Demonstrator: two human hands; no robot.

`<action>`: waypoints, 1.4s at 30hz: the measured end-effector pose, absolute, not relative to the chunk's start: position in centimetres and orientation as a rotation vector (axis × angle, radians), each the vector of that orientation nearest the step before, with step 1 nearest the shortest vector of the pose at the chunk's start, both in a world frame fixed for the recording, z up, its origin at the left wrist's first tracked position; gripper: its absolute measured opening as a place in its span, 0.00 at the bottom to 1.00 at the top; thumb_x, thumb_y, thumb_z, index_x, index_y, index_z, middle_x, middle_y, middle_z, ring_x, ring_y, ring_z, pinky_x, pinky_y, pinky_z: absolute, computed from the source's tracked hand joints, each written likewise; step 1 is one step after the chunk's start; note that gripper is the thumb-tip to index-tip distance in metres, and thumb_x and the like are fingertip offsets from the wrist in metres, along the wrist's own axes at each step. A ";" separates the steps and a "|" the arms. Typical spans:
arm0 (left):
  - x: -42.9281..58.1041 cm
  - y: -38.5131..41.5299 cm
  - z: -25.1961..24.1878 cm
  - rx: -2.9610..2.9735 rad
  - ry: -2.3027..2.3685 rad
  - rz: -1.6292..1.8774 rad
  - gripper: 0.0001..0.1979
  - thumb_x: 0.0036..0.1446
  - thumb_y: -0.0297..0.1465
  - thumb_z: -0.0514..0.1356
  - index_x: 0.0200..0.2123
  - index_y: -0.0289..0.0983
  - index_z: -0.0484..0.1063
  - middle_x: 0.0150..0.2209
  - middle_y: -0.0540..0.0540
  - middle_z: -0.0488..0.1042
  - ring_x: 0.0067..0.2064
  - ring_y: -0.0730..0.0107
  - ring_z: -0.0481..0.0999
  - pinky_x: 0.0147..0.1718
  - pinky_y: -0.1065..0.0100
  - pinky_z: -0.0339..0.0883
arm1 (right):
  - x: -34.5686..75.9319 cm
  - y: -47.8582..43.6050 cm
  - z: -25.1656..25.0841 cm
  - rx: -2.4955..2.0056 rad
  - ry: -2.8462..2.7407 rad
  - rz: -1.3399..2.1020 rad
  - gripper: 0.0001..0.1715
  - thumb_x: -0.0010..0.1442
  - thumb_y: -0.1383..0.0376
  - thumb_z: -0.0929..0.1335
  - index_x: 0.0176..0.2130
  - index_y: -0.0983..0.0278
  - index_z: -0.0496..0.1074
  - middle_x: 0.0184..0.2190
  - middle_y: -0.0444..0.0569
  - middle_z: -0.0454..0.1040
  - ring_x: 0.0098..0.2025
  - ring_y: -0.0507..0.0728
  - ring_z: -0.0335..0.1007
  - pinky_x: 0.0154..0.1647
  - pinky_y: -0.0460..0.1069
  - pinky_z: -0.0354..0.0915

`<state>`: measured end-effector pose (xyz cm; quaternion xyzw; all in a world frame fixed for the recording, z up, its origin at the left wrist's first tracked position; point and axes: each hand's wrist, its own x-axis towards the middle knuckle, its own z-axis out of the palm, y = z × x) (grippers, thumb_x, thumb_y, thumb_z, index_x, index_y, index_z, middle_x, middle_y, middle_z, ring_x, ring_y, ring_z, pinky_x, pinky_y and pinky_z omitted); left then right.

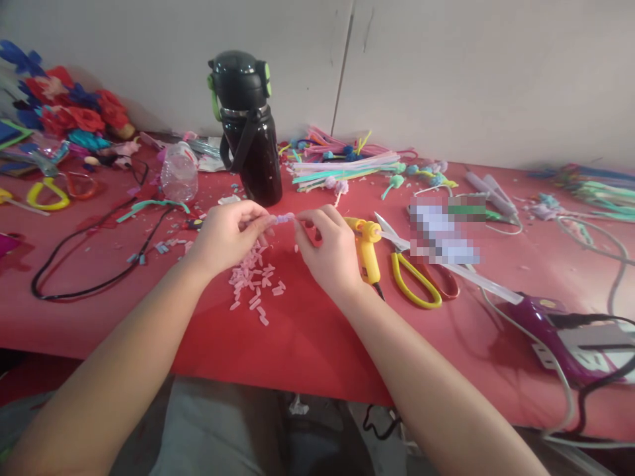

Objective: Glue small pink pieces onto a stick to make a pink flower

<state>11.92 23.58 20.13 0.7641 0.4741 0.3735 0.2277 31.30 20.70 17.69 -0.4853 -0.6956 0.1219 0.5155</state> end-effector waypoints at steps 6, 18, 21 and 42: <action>11.9 23.5 20.1 2.167 1.320 0.981 0.09 0.64 0.33 0.60 0.32 0.36 0.74 0.27 0.49 0.79 0.29 0.69 0.77 0.32 0.67 0.67 | 31.7 21.3 17.2 -1.115 -1.782 0.127 0.08 0.66 0.67 0.68 0.39 0.60 0.79 0.36 0.49 0.74 0.35 0.56 0.71 0.37 0.52 0.68; 11.9 23.7 19.7 2.204 1.292 0.984 0.08 0.63 0.32 0.60 0.32 0.36 0.75 0.28 0.48 0.80 0.30 0.68 0.78 0.33 0.67 0.67 | 31.9 21.9 16.8 -1.099 -1.834 0.045 0.07 0.62 0.71 0.68 0.35 0.62 0.75 0.34 0.49 0.74 0.32 0.55 0.70 0.34 0.51 0.67; 11.9 23.6 19.7 2.220 1.271 0.973 0.08 0.63 0.32 0.61 0.32 0.36 0.75 0.27 0.49 0.79 0.28 0.70 0.77 0.32 0.68 0.66 | 31.9 21.9 16.7 -1.097 -1.840 0.041 0.07 0.62 0.72 0.68 0.33 0.62 0.74 0.33 0.48 0.73 0.32 0.54 0.70 0.34 0.51 0.66; 11.7 23.7 20.1 2.243 1.363 1.021 0.07 0.63 0.33 0.62 0.34 0.37 0.76 0.30 0.47 0.81 0.32 0.66 0.79 0.35 0.66 0.67 | 31.6 21.4 17.0 -1.116 -1.777 0.149 0.05 0.62 0.68 0.69 0.35 0.62 0.77 0.34 0.48 0.74 0.30 0.53 0.68 0.33 0.50 0.66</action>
